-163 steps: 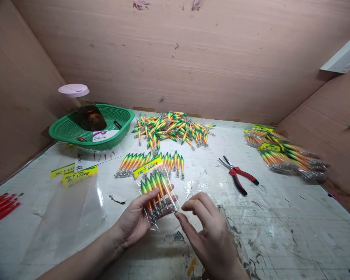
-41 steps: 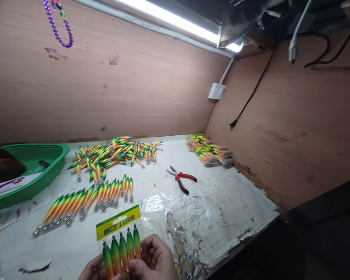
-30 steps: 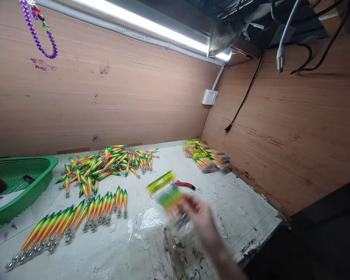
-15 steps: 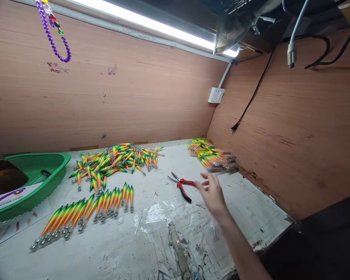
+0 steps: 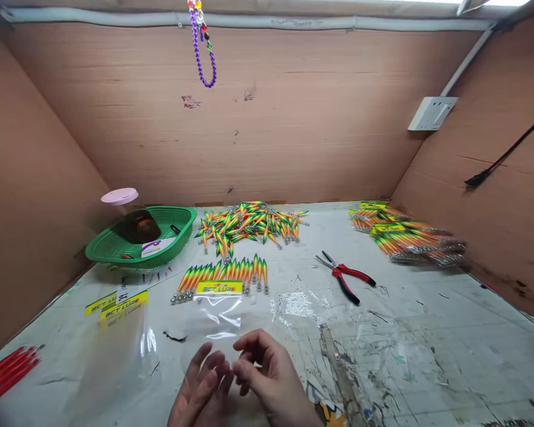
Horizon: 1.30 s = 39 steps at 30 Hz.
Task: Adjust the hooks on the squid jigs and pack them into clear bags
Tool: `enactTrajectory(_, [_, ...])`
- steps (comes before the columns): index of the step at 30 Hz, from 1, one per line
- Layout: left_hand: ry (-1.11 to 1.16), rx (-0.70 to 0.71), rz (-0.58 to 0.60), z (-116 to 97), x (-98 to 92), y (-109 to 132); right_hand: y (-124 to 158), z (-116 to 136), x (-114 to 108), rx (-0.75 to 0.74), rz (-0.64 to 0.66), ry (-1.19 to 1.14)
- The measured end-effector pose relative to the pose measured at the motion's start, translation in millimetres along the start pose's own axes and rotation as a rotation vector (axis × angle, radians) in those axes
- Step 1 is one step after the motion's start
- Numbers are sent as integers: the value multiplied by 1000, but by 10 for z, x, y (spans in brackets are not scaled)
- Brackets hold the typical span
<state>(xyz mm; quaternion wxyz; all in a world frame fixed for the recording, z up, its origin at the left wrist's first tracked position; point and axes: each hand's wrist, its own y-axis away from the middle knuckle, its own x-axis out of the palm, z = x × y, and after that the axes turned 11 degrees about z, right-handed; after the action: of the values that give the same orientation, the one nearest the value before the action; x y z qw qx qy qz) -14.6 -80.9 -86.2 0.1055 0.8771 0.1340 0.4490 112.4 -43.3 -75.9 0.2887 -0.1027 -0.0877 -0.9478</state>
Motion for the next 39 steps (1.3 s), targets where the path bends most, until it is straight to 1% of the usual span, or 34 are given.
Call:
enactTrajectory(2, [-90,-103,38,-77,79,-55,-22,135,-165,-4,63,209])
enactTrajectory(4, [-219,-193,59,-271,144,-156,-106,244,-372,-12,100,350])
enactTrajectory(6, [-285,-215,56,-501,219,-294,-279,295,-600,-47,55,485])
enactTrajectory(8, [-297,-187,49,-700,316,-448,-507,282,-824,-102,-59,653])
enactTrajectory(9, [-298,-171,64,-777,369,-523,-621,257,-923,-121,-97,732])
enactTrajectory(12, [-288,-168,102,-898,509,-715,-861,166,-1118,-167,-136,925])
enactTrajectory(14, [-277,-182,101,-899,558,-805,-874,148,-1158,-206,-152,1010])
enactTrajectory(15, [-273,-187,95,-882,565,-839,-827,166,-1154,-230,-166,1040])
enactTrajectory(17, [-262,-194,91,-831,550,-884,-624,269,-1101,-281,-196,1082])
enactTrajectory(19, [-249,-203,90,-775,511,-902,-308,446,-988,-334,-209,1106])
enactTrajectory(21, [-233,-213,87,-731,469,-899,43,645,-823,-382,-180,1122])
enactTrajectory(22, [-225,-219,86,-716,452,-893,197,729,-729,-427,-115,1129])
enactTrajectory(23, [-217,-226,86,-706,440,-884,323,791,-633,-448,-13,1131])
enactTrajectory(24, [-211,-233,84,-699,432,-873,410,822,-541,-450,88,1136])
enactTrajectory(25, [-206,-242,84,-694,429,-862,457,822,-458,-452,152,1151])
enactTrajectory(26, [-203,-255,86,-689,428,-849,465,791,-388,-452,178,1179])
enactTrajectory(27, [-204,-269,90,-684,428,-835,437,737,-331,-462,160,1221])
enactTrajectory(31, [-244,-334,159,-634,423,-773,141,474,-208,-637,-80,1458])
enactTrajectory(34, [-280,-390,269,-588,410,-731,-58,392,-160,-752,-211,1593])
enactTrajectory(37, [-295,-416,394,-577,402,-703,-130,381,-130,-791,-294,1621])
enactTrajectory(39, [-283,-427,425,-594,403,-694,-122,376,-130,-785,-295,1589])
